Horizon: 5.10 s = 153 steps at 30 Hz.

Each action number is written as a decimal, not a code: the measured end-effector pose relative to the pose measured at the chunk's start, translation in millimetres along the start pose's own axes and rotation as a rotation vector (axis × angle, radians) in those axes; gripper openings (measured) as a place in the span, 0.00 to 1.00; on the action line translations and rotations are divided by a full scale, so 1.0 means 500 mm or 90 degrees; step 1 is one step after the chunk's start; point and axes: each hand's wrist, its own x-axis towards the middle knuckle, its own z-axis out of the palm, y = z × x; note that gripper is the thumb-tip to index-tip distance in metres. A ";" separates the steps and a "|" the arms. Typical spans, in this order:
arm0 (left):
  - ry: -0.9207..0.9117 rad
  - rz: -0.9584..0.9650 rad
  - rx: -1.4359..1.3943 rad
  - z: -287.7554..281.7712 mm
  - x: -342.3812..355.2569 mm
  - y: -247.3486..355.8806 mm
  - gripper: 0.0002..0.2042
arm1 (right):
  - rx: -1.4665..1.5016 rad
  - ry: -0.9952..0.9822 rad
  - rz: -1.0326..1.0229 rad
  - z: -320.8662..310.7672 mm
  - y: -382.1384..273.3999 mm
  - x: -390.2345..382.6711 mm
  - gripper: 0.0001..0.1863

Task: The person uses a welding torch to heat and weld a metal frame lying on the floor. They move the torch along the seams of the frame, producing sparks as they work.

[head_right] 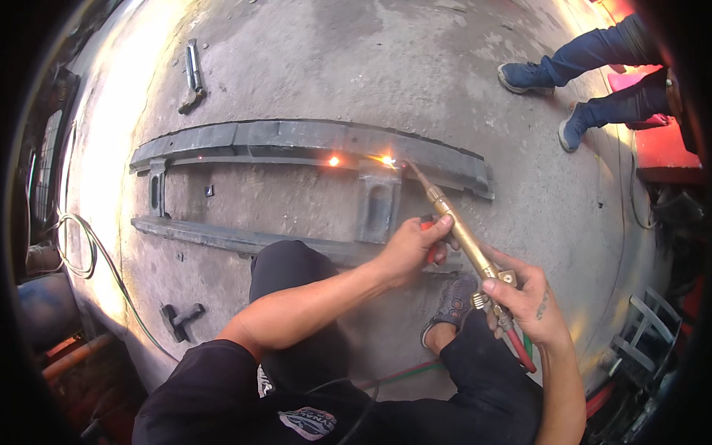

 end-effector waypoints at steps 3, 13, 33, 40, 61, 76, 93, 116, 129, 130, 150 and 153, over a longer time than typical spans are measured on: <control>0.027 -0.036 -0.011 -0.021 0.001 -0.004 0.18 | 0.035 -0.020 0.033 0.019 -0.003 0.012 0.38; 0.026 -0.046 0.032 -0.028 0.026 0.002 0.18 | 0.058 -0.037 0.029 -0.012 0.024 0.054 0.41; 0.025 -0.039 -0.005 -0.022 0.029 -0.006 0.17 | 0.069 -0.030 0.058 -0.023 0.028 0.065 0.40; 0.013 -0.033 0.002 -0.012 0.031 -0.007 0.15 | 0.063 -0.013 0.048 -0.030 0.034 0.066 0.41; -0.023 -0.053 0.002 -0.014 0.034 0.000 0.18 | 0.085 -0.022 0.055 -0.034 0.025 0.083 0.45; -0.037 -0.053 -0.006 -0.010 0.037 -0.004 0.17 | 0.068 -0.013 0.039 -0.041 0.036 0.083 0.43; -0.035 -0.045 -0.005 -0.005 0.043 -0.012 0.17 | 0.071 -0.010 0.037 -0.043 0.034 0.083 0.43; 0.006 -0.040 -0.025 -0.003 0.047 -0.010 0.16 | 0.048 -0.010 0.051 -0.051 0.034 0.093 0.44; -0.033 -0.058 -0.042 0.005 0.045 -0.015 0.12 | 0.030 0.007 0.022 -0.064 0.049 0.092 0.43; -0.036 -0.059 -0.040 0.006 0.046 -0.015 0.12 | 0.028 0.008 0.021 -0.064 0.048 0.092 0.43; -0.038 -0.057 -0.038 0.012 0.046 -0.021 0.12 | -0.018 0.011 0.076 -0.069 0.018 0.080 0.39; -0.045 -0.054 -0.024 0.017 0.043 -0.023 0.11 | -0.007 0.012 0.054 -0.068 0.025 0.081 0.39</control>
